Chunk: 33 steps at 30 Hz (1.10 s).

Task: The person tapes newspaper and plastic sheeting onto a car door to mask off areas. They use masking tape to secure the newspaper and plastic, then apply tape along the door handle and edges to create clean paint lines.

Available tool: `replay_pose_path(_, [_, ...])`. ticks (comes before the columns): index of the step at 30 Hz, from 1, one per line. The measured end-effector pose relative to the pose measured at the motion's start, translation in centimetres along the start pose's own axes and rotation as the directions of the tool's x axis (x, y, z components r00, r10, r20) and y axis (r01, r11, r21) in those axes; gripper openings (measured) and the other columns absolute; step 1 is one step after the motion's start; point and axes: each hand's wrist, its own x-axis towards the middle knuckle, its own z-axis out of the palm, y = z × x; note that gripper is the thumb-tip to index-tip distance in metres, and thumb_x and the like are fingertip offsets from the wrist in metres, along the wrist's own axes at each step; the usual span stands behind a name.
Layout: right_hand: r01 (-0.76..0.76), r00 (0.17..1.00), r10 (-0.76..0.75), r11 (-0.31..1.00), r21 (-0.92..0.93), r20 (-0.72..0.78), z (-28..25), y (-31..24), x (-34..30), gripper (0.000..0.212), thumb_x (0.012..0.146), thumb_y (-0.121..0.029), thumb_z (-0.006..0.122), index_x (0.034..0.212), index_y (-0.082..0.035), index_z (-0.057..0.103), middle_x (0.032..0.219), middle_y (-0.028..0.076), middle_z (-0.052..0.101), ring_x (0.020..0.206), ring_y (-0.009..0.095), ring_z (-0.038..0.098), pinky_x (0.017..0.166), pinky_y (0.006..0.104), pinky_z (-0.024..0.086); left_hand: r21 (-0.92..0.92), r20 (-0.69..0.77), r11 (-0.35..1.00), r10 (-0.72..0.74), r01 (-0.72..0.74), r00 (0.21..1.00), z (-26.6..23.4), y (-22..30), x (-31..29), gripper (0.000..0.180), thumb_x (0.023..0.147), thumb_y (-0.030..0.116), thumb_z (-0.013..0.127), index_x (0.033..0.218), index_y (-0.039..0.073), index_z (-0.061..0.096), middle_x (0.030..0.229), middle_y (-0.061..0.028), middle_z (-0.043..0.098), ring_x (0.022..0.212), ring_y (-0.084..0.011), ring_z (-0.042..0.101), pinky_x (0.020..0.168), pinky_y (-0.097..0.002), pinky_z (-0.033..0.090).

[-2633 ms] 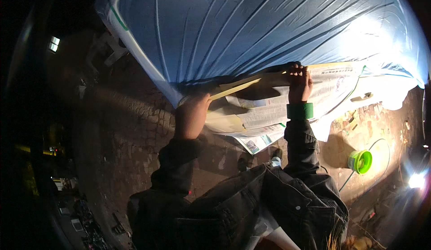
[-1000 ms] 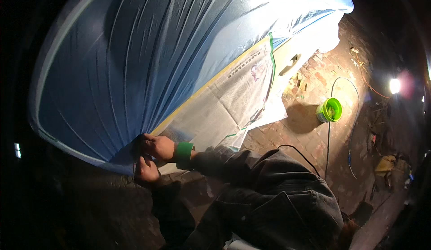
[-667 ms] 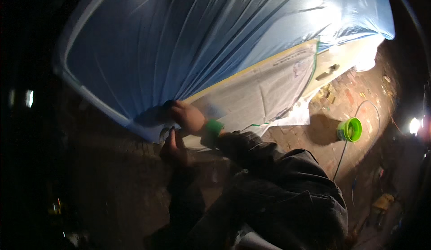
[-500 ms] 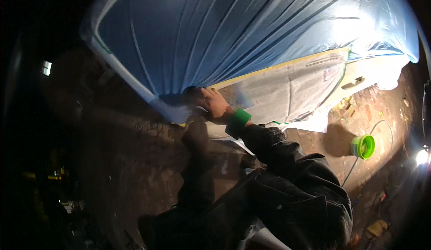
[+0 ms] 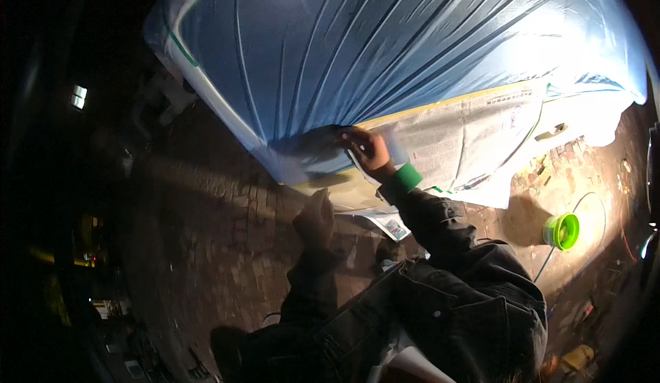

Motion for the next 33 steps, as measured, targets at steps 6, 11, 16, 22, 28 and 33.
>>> replay_pose_path(6, [-0.070, 0.998, 0.063, 0.942, -0.329, -0.032, 2.1, 0.9, 0.5, 0.021, 0.092, -0.007, 0.057, 0.110, -0.004, 0.067, 0.099, 0.016, 0.070, 0.088, 0.025, 0.068, 0.076, 0.0349, 0.052, 0.062, 0.012, 0.998, -0.016, 0.015, 1.000, 0.1, -0.8, -0.8, 0.022, 0.091, 0.024, 0.063, 0.104, 0.008, 0.072, 0.094, -0.0168, 0.070, 0.084, -0.0275, 0.068, 0.075, -0.0379, 0.054])
replay_pose_path(11, [0.025, 0.999, -0.036, 0.937, -0.347, -0.026, 3.7, -1.7, -0.3, 0.021, 0.093, -0.014, 0.059, 0.110, -0.007, 0.067, 0.108, 0.014, 0.068, 0.101, 0.027, 0.065, 0.087, 0.0372, 0.050, -0.104, -0.038, 0.989, 0.099, -0.102, 0.994, 0.8, -2.7, -0.7, 0.023, 0.091, 0.022, 0.064, 0.109, 0.010, 0.070, 0.087, -0.0171, 0.068, 0.080, -0.0276, 0.066, 0.075, -0.0366, 0.052])
replay_pose_path(16, [-0.098, 0.995, 0.081, 0.909, -0.405, -0.060, 5.0, -1.8, -7.7, 0.032, 0.094, -0.028, 0.059, 0.117, -0.006, 0.063, 0.123, 0.013, 0.062, 0.109, 0.029, 0.060, 0.091, 0.0389, 0.048, -0.259, 0.176, 0.934, 0.298, -0.248, 0.938, 0.8, -3.3, -0.2, 0.037, 0.090, 0.013, 0.059, 0.126, 0.004, 0.055, 0.092, -0.0150, 0.066, 0.078, -0.0207, 0.062, 0.069, -0.0311, 0.052])
replay_pose_path(22, [-0.528, 0.828, 0.527, 0.848, 0.050, -0.192, 4.0, -2.3, -16.0, 0.045, 0.096, -0.036, 0.057, 0.123, 0.000, 0.053, 0.112, 0.013, 0.061, 0.103, 0.021, 0.060, 0.089, 0.0354, 0.050, -0.807, 0.347, 0.559, 0.186, 0.191, 0.919, 0.8, 3.8, -1.7, 0.056, 0.086, 0.008, 0.044, 0.142, 0.006, 0.039, 0.110, -0.0112, 0.058, 0.087, -0.0185, 0.055, 0.083, -0.0295, 0.047])
replay_pose_path(28, [-0.267, 0.665, 0.647, 0.673, 0.690, -0.373, 4.2, -4.5, -20.7, 0.044, 0.099, -0.043, 0.046, 0.117, -0.003, 0.055, 0.106, 0.012, 0.061, 0.101, 0.025, 0.060, 0.090, 0.0409, 0.050, -0.795, 0.556, 0.439, 0.249, 0.419, 0.793, 1.8, 5.7, -3.6, 0.057, 0.087, 0.013, 0.048, 0.142, 0.004, 0.035, 0.095, -0.0085, 0.058, 0.069, -0.0108, 0.051, 0.055, -0.0208, 0.041])
replay_pose_path(33, [-0.274, 0.619, 0.719, 0.575, 0.771, -0.316, -1.4, -5.4, -25.9, 0.039, 0.100, -0.034, 0.048, 0.121, -0.001, 0.051, 0.114, 0.014, 0.060, 0.106, 0.027, 0.059, 0.096, 0.0417, 0.049, -0.824, 0.566, 0.203, 0.280, 0.529, 0.775, 9.0, 7.3, -7.1, 0.048, 0.095, 0.019, 0.052, 0.137, -0.001, 0.040, 0.067, -0.0064, 0.057, 0.059, -0.0117, 0.052, 0.052, -0.0266, 0.045])
